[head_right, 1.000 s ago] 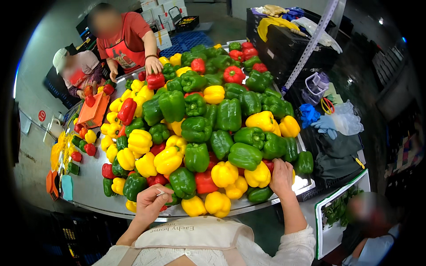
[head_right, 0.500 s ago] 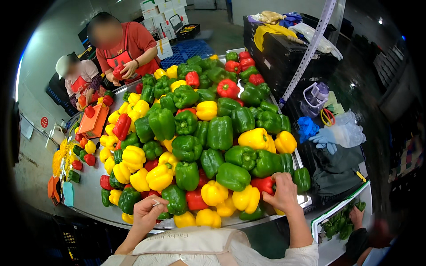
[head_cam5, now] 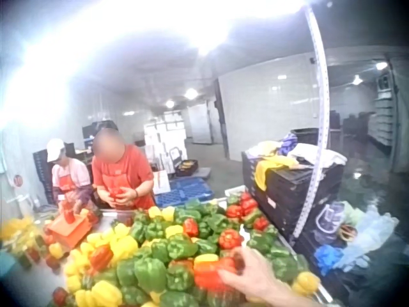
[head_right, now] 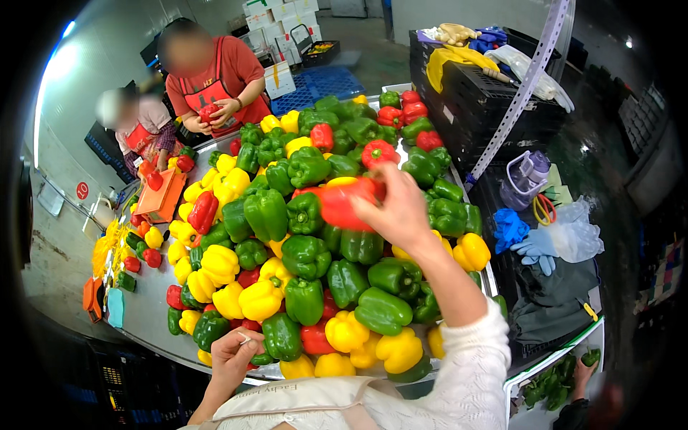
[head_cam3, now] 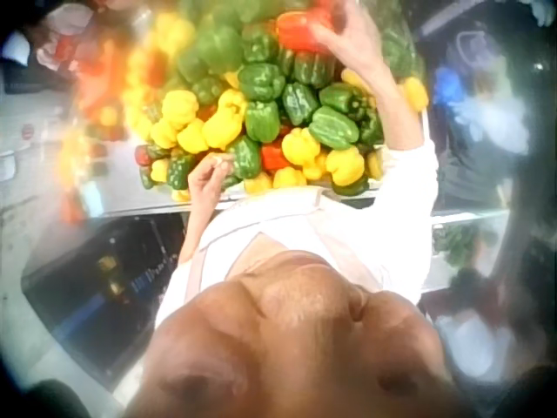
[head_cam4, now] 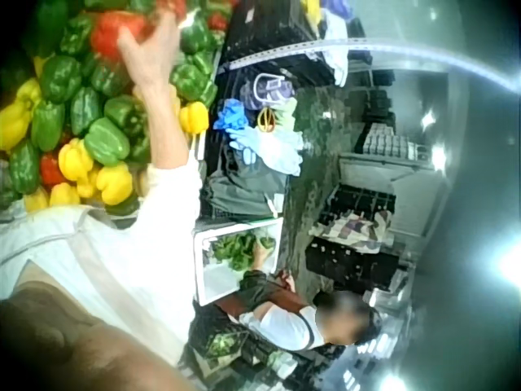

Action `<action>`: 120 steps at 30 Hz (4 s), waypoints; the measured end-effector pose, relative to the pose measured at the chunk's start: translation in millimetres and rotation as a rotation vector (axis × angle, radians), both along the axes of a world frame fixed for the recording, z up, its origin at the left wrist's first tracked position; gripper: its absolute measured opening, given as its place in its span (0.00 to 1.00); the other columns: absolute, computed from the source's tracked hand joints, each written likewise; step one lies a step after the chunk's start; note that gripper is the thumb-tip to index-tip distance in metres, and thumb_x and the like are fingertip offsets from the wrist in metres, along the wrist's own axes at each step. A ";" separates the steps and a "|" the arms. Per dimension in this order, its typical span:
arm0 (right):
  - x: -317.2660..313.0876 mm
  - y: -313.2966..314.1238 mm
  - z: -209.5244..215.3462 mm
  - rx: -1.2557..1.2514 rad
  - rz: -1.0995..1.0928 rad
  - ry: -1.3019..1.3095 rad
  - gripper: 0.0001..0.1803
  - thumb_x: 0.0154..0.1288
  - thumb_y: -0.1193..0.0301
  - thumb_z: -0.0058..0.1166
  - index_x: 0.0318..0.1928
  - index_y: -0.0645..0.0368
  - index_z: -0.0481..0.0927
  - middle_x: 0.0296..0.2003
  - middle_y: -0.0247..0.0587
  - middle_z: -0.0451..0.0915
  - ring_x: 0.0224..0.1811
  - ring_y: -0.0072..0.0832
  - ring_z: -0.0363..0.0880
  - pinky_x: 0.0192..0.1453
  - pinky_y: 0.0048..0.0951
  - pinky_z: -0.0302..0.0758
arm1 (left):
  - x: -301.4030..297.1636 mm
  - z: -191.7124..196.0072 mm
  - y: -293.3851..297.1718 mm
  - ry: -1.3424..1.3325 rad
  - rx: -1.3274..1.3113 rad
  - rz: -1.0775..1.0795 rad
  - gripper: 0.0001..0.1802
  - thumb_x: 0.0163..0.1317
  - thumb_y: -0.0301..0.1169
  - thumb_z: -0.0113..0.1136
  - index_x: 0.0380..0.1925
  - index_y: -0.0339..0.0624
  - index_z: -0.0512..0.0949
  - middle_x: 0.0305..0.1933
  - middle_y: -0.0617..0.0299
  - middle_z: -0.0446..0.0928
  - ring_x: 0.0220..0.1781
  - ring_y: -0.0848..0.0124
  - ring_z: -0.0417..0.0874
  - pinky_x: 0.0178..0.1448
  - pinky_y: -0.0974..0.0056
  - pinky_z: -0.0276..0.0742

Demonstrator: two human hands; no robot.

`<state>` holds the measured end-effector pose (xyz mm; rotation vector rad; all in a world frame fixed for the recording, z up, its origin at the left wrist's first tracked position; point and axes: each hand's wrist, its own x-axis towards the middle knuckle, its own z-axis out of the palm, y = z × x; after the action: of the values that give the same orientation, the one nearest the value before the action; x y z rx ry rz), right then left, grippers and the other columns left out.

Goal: The person assembles colorful bell pepper skewers by hand, threading red, yellow, and green peppers onto sticks. They arrange the finished skewers on a metal table and place them into a black plastic crate. The person also handles loose peppers and moves around the workspace to retrieve supplies.

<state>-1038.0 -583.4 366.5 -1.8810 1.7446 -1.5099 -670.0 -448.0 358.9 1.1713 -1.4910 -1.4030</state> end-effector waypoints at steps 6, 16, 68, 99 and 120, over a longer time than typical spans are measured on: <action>98.7 -93.7 15.1 -0.044 0.479 -0.226 0.33 0.63 0.55 0.60 0.57 0.70 0.70 0.52 0.60 0.76 0.57 0.50 0.75 0.62 0.41 0.71 | 10.6 -1.0 8.8 0.005 0.006 0.074 0.07 0.66 0.18 0.55 0.42 0.28 0.80 0.38 0.58 0.78 0.37 0.75 0.80 0.42 0.72 0.75; 94.4 1.0 12.8 0.169 0.802 0.117 0.20 0.64 0.71 0.55 0.56 0.63 0.73 0.42 0.49 0.79 0.41 0.39 0.81 0.46 0.38 0.78 | 18.6 -7.5 12.5 0.096 -0.010 0.081 0.07 0.66 0.20 0.56 0.42 0.29 0.80 0.37 0.58 0.78 0.36 0.75 0.80 0.41 0.72 0.75; 395.9 606.4 -236.5 1.022 -0.076 -0.424 0.18 0.69 0.67 0.49 0.54 0.62 0.78 0.48 0.49 0.81 0.53 0.36 0.80 0.59 0.34 0.74 | 126.9 103.0 -122.4 0.462 -0.421 -0.112 0.15 0.65 0.37 0.56 0.20 0.45 0.73 0.15 0.67 0.69 0.14 0.79 0.65 0.20 0.70 0.59; 399.9 610.0 -115.0 -0.132 -1.020 -1.058 0.08 0.76 0.71 0.42 0.44 0.61 0.75 0.35 0.41 0.79 0.36 0.25 0.78 0.43 0.30 0.78 | 43.4 -201.2 271.6 -0.251 -0.004 -1.948 0.29 0.69 0.51 0.52 0.55 0.37 0.76 0.55 0.48 0.79 0.58 0.56 0.78 0.61 0.57 0.73; 383.6 940.0 -151.3 -0.099 -1.446 -1.192 0.09 0.74 0.69 0.47 0.44 0.60 0.78 0.23 0.22 0.66 0.24 0.11 0.61 0.27 0.18 0.60 | -21.7 -348.6 366.4 -1.225 0.045 -1.656 0.37 0.66 0.59 0.49 0.60 0.39 0.74 0.63 0.44 0.72 0.66 0.50 0.72 0.69 0.52 0.66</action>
<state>-654.4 356.6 215.2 0.7692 2.1054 -2.1812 -691.7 -81.6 10.3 0.5775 -3.8245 -1.5419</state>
